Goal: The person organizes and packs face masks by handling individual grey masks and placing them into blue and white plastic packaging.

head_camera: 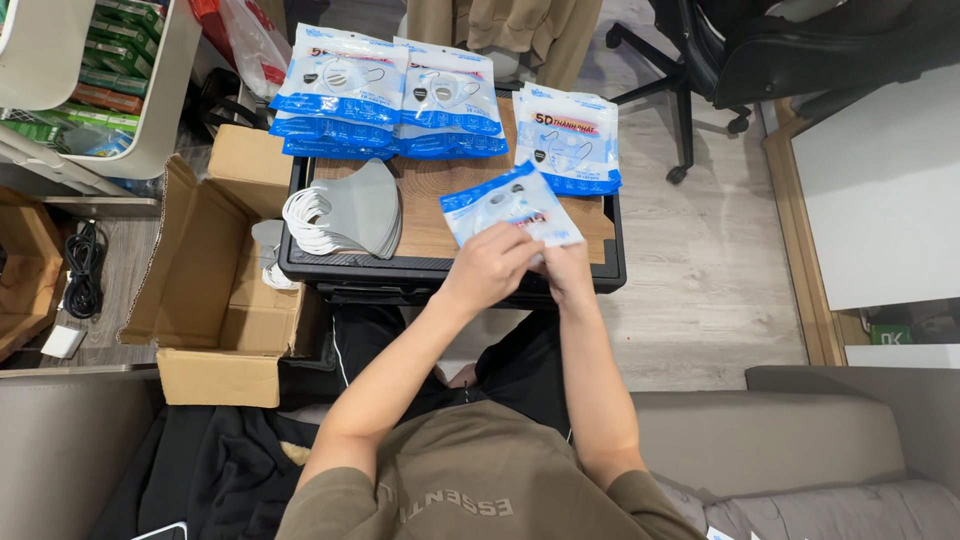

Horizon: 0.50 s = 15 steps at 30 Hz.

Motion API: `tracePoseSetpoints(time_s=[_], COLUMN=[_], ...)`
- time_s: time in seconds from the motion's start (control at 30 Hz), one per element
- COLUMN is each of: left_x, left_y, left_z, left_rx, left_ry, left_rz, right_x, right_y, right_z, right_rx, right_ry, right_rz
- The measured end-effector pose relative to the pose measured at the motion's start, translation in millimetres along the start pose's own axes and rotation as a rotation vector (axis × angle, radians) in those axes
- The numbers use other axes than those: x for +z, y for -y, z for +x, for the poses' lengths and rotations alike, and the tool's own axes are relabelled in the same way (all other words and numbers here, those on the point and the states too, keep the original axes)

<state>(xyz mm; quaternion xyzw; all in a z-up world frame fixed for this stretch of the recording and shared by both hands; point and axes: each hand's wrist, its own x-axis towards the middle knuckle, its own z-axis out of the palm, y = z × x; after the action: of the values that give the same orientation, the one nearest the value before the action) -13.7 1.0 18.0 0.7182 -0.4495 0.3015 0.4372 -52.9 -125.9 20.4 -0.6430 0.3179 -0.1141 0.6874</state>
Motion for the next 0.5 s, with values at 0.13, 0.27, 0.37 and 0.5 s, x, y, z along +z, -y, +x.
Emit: tracePoseSetpoints(time_s=[0.13,0.27,0.37,0.5], left_x=[1,-36,-48,-47], left_y=[-13,-10,15,33], left_z=[-4,3,-7,-18], left_rx=[0.069,-0.044,-0.133,-0.256], left_ry=[0.061,0.312,0.328,0.06], left_rz=[-0.098,-0.168,-0.12,-0.249], right_x=[-5,-17,-30,-60], right_y=[-3,-10,-17,-26], right_z=[5,13,22,22], right_rx=[0.019,0.045,0.057,-0.022], right_ry=[0.019,0.043,0.054,0.399], right_rz=[0.147,0.333,0.46,0.524])
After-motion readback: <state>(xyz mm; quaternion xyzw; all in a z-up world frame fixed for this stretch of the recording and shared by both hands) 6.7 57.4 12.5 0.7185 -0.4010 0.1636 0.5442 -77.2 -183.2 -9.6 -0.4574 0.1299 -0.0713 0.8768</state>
